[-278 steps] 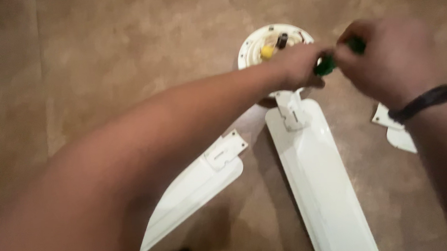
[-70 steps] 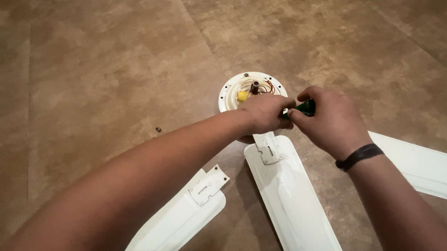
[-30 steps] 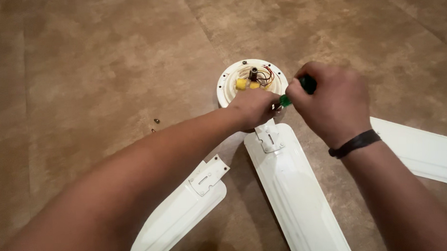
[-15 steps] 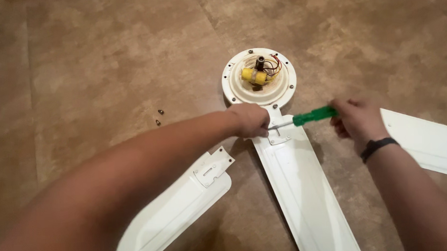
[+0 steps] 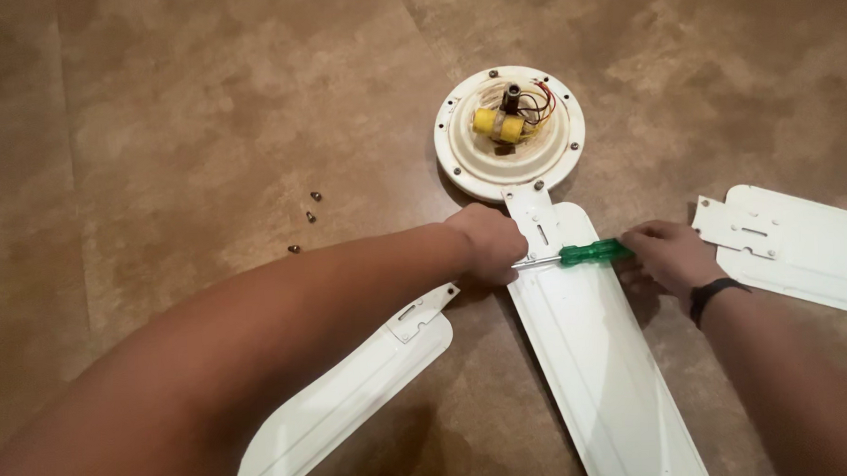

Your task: The person uses a screwdriver to remove screws from the fan blade mounts and detaches the blades from the motor housing. They then wipe the motor housing and blade surfaces with a cloth.

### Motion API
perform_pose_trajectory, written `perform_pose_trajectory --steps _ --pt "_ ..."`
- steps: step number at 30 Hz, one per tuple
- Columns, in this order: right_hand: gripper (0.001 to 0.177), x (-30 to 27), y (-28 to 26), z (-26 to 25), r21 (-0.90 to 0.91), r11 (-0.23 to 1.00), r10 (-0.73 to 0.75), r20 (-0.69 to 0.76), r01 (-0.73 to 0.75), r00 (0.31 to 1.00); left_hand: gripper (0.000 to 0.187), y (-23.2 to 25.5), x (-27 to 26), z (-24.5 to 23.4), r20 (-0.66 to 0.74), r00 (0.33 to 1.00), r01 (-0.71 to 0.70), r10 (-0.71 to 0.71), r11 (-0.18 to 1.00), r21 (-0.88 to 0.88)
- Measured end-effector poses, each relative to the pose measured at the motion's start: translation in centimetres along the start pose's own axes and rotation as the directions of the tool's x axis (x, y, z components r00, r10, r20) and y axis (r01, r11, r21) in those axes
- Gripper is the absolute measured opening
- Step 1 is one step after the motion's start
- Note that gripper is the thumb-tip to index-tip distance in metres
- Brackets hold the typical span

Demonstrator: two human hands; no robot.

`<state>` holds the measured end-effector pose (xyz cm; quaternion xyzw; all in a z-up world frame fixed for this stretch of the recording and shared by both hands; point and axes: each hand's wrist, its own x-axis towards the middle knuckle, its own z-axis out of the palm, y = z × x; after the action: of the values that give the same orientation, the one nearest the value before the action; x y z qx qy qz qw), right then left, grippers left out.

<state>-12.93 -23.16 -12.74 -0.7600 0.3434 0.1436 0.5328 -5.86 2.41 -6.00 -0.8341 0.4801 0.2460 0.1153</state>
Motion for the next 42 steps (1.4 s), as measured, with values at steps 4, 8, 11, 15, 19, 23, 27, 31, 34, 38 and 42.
perform_pose_trajectory --steps 4,8,11,15,19,23,27,31,34,38,42 --pt "0.043 0.2 -0.2 -0.1 -0.518 0.854 -0.167 -0.167 0.058 0.972 0.03 0.2 -0.1 0.3 -0.038 0.998 -0.047 0.05 0.996 0.069" --pt "0.041 -0.2 -1.7 0.2 -0.617 0.762 -0.389 -0.196 0.195 0.9 0.029 -0.1 -0.4 0.3 -0.05 0.998 -0.025 0.026 1.0 0.018" --pt "0.035 -0.6 -3.0 1.3 -0.611 0.682 -0.584 -0.122 0.403 0.803 0.03 0.0 -1.0 0.3 -0.037 0.998 -0.046 0.047 0.999 0.02" --pt "0.03 -0.6 -5.4 3.6 -0.592 0.532 -0.774 -0.051 0.606 0.631 0.03 -0.4 -2.0 0.2 -0.004 0.998 -0.059 0.06 0.997 0.04" --pt "0.031 -0.5 -7.6 5.4 -0.646 0.417 -0.806 0.063 0.639 0.589 0.033 -1.0 -2.2 0.4 -0.027 0.997 -0.07 0.07 0.997 0.028" --pt "0.028 -0.5 -8.8 6.5 -0.771 0.362 -0.746 0.096 0.523 0.659 0.033 -1.1 -1.8 0.0 0.002 0.997 -0.074 0.074 0.997 0.029" --pt "0.027 -0.5 -8.7 7.1 -0.78 0.396 -0.699 0.085 0.484 0.71 0.031 -1.4 -1.7 -0.3 0.013 0.994 -0.106 0.106 0.993 0.054" --pt "0.022 0.0 -8.4 7.6 -0.837 0.297 -0.72 0.12 0.459 0.684 0.032 -1.5 -1.9 -0.1 0.038 0.995 -0.095 0.094 0.995 0.022" --pt "0.018 0.4 -8.1 7.8 -0.861 0.195 -0.767 0.165 0.469 0.62 0.035 -1.5 -1.8 0.2 0.03 0.994 -0.109 0.108 0.994 0.023" --pt "0.018 1.1 -8.1 8.0 -0.877 0.189 -0.749 0.162 0.442 0.642 0.036 -2.0 -1.8 0.5 0.027 0.993 -0.114 0.113 0.993 0.017" --pt "0.019 1.4 -8.2 8.1 -0.892 0.133 -0.735 0.204 0.432 0.647 0.038 -2.1 -1.9 0.7 0.012 0.993 -0.116 0.116 0.993 0.034"
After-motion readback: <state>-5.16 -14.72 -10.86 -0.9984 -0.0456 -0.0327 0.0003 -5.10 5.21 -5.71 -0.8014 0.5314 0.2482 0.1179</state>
